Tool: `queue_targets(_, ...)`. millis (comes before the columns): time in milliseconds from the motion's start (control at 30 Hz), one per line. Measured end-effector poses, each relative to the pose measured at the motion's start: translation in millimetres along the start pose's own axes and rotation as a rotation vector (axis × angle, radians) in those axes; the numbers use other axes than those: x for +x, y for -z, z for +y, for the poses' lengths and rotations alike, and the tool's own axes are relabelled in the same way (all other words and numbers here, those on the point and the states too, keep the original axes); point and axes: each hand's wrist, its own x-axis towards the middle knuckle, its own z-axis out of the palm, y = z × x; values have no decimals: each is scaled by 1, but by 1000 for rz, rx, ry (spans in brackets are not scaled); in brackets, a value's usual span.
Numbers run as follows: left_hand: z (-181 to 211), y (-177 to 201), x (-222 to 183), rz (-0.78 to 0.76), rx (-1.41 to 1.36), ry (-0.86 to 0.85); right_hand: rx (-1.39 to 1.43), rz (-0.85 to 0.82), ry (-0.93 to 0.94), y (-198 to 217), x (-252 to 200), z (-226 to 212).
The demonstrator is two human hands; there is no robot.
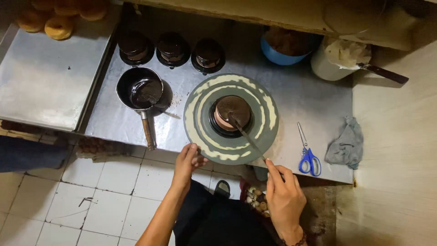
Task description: Glazing small cakes with chocolate and smoothing the surface with a spatula on a turntable.
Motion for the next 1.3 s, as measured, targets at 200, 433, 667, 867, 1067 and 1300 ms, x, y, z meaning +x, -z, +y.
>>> queue_targets(200,-14,-20,-22,39,-5,0,30,41,11,0,-2,-2)
queue_targets(433,-13,-30,-27,-253,82,158,7,38,33,0,-5,-1)
queue_targets(667,-35,-33,-21,13,94,45,-7,-4,3,2,-7,-5)
queue_targets(867,-41,-47,-45,-449,95,208,39,8,-17,4,-10,-12)
queue_targets(1067,-55,-34,-32,-392,43,162,139,-1,-29,2,-6,-13)
queue_targets(1300,1,-14,-20,-127,-35,66,785,-474,-689,-19,11,9)
